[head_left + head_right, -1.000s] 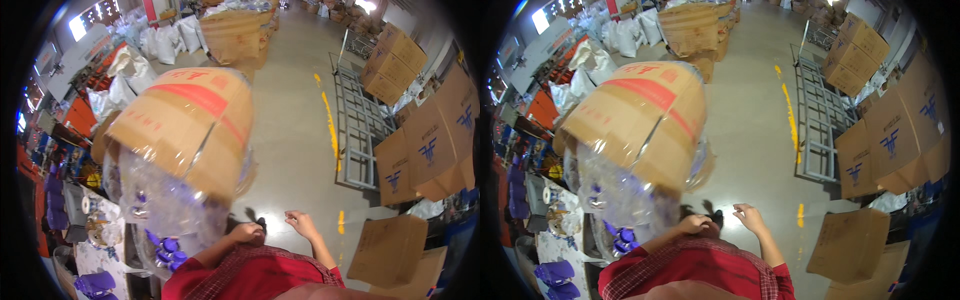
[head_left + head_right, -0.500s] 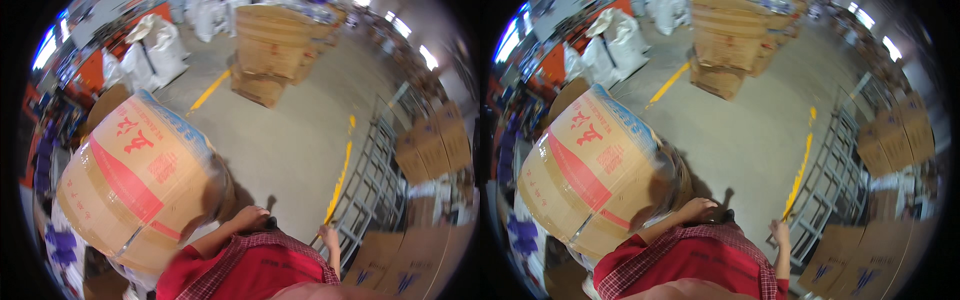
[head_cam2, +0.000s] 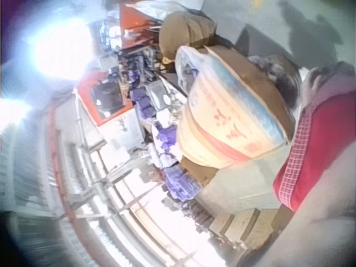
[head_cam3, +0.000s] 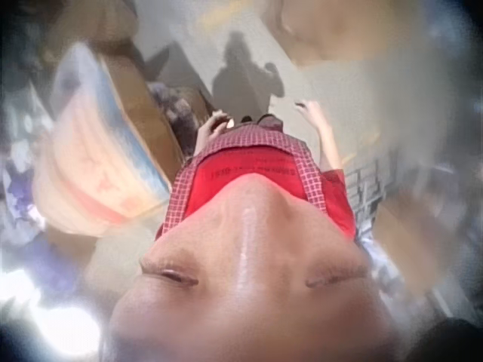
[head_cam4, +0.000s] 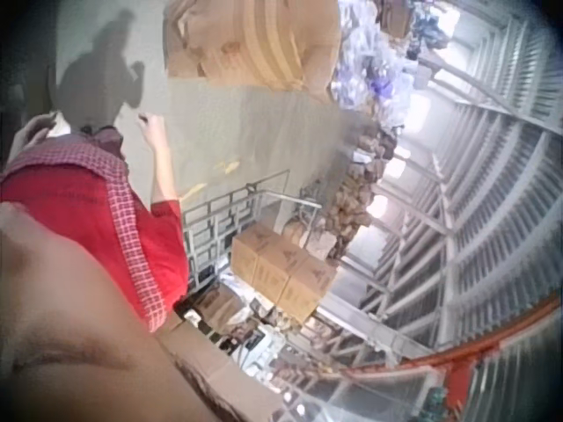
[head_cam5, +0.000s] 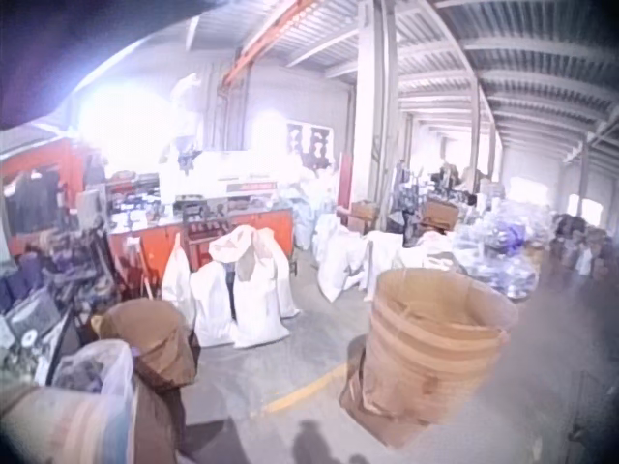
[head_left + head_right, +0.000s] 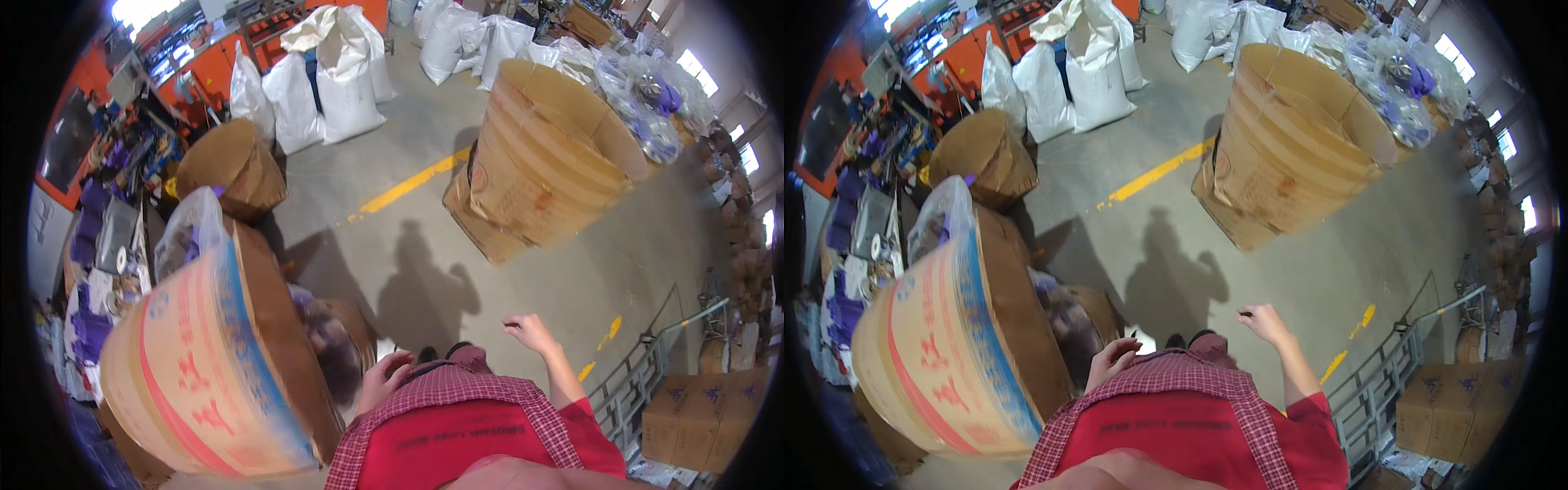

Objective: The person assembles purple plastic pitchers by inserting stainless steel inner liners, applying labels to the exterior, and placing each finished unit into a cardboard box. The person also refills a machine hopper with purple plastic pellets and stacks purple plastic lids on a nearby table.

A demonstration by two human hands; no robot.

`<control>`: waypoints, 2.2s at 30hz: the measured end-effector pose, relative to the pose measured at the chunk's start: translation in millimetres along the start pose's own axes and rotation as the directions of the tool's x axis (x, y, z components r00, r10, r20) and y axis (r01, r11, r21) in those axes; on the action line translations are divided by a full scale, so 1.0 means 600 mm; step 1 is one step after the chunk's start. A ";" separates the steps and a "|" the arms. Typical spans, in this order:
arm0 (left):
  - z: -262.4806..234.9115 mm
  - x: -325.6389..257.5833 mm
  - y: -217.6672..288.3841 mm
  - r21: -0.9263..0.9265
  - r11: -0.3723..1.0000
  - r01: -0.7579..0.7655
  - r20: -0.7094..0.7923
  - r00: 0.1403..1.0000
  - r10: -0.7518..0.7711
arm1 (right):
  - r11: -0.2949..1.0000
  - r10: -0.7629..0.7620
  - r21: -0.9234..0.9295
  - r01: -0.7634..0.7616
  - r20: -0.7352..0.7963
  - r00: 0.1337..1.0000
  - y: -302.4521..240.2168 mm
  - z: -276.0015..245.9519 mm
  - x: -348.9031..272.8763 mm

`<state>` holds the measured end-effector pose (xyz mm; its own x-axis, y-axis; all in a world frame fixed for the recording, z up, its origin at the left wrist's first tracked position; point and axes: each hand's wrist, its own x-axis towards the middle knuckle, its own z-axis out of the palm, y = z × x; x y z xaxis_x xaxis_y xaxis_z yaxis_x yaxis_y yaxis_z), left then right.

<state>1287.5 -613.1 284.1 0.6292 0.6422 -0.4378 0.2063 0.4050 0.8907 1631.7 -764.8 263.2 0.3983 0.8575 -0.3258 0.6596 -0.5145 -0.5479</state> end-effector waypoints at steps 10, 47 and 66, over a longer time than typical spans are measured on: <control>0.000 0.569 0.230 0.343 0.932 -0.115 -0.216 0.956 0.198 | 0.953 -0.217 0.122 0.278 -0.369 0.904 -0.020 -0.549 0.477; -0.208 2.504 1.128 0.529 0.836 0.147 -0.619 0.740 0.261 | 0.645 -0.622 -0.158 0.748 0.460 0.634 -0.173 -1.099 2.848; -0.718 3.245 1.823 0.773 0.605 0.193 -0.587 0.580 0.564 | 0.360 -0.932 -0.038 0.932 0.034 0.362 -0.959 -1.461 3.933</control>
<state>2415.4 1360.8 353.2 0.0420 0.9833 0.1769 0.8249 -0.1340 0.5492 2750.8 1552.0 485.5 -0.4923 0.7896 0.3663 0.6330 0.6136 -0.4720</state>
